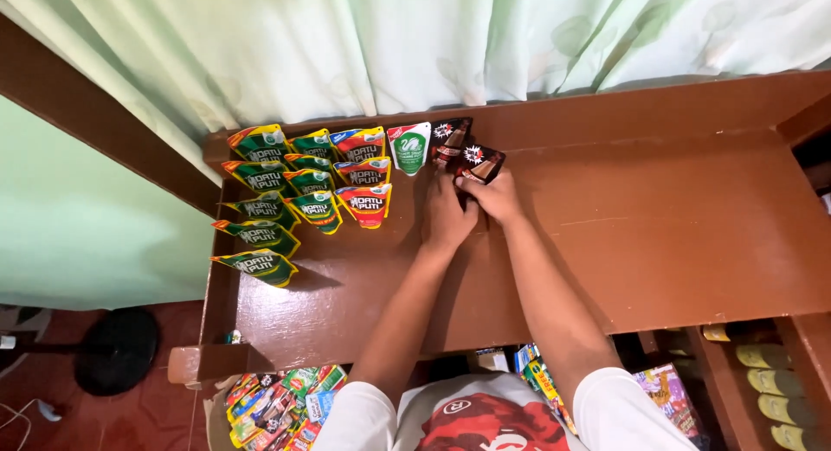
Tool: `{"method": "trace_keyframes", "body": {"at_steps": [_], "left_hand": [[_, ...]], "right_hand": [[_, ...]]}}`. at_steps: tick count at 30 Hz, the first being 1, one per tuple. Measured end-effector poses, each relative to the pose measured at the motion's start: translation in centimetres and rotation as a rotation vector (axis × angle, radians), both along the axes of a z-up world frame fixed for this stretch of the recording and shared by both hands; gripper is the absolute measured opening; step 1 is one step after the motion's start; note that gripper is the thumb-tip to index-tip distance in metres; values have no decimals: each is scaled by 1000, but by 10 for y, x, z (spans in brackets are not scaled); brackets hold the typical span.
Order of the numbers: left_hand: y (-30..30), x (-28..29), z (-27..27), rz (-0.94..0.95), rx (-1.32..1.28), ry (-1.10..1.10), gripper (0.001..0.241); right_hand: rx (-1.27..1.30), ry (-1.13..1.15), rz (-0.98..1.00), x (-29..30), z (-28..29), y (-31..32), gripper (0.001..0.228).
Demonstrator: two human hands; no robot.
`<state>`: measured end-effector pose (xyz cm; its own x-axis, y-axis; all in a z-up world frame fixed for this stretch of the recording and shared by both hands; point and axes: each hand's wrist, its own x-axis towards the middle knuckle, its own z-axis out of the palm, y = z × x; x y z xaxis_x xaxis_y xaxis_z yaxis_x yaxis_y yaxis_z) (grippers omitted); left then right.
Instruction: The person organizes various food and seasoning packets from a cardboard box on the floor onto low wooden shelves.
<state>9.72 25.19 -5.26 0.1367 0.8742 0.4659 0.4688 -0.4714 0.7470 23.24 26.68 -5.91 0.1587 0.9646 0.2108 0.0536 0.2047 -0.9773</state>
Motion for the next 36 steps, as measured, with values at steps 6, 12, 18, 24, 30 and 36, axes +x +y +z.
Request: {"method": "trace_keyframes", "body": {"at_steps": [6,12,18,24,30,36], "left_hand": [[1,2,-4,85,110,42,56],[0,3,-4,52,-8,88,56],[1,2,-8,44,5,15,71],[4,5,-21,96,66,136,59],[2,7,-15,122,65,159,64],[2,2,-11,71,-17,75,75]], "right_hand": [[-69,44,36,11,-16,5,9],[7,170,58,10,-8,1,21],[38,131,68,11,-4,-1,26],[251,-141,-77,16,-27,8,30],[246,-183,-86,15,-30,7,38],[217,-318,-230,11,-22,1,31]]}}
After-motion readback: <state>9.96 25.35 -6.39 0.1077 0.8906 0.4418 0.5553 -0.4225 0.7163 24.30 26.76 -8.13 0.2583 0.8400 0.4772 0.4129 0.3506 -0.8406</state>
